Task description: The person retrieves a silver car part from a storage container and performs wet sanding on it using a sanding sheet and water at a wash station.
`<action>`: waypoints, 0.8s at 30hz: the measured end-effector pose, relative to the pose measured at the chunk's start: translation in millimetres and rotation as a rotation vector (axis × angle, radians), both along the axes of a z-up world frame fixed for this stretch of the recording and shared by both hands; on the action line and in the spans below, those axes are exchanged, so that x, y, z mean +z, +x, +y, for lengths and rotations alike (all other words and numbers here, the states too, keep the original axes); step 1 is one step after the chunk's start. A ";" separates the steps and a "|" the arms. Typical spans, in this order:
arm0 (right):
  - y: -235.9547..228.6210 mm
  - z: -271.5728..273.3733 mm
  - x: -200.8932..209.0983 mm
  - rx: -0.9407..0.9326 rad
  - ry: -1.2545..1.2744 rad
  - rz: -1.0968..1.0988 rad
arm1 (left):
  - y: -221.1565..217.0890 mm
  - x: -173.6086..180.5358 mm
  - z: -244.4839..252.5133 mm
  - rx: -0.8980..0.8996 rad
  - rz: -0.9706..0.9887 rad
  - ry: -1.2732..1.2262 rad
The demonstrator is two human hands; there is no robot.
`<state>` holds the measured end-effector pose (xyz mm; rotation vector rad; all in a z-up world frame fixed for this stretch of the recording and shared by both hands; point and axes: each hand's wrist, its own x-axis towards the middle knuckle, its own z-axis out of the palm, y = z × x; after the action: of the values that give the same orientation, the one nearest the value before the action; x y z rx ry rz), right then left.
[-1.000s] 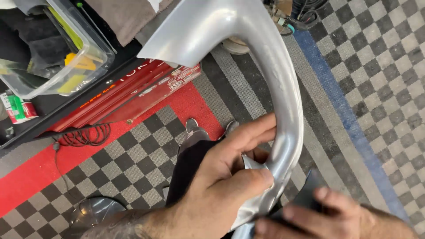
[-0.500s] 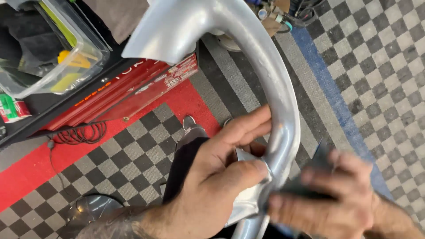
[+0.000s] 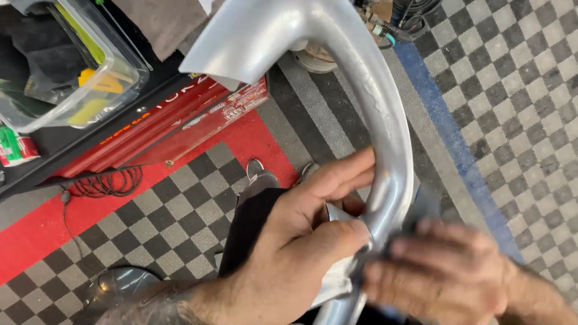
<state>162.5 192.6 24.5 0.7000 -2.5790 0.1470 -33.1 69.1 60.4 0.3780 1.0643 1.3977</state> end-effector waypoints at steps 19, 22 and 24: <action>-5.2 65.0 -23.0 -0.337 -0.060 0.197 | -4.0 10.2 -15.4 -0.107 0.124 0.071; -6.8 65.4 -11.8 -0.400 -0.100 0.254 | -6.6 11.0 -18.9 -0.186 0.121 0.021; 8.0 53.1 -11.0 -0.427 -0.180 0.233 | -5.5 10.8 -23.4 -0.226 0.028 -0.047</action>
<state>170.4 245.7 13.6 0.0870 -2.3885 0.1466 -38.6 45.7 71.1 0.4693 1.0416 1.1678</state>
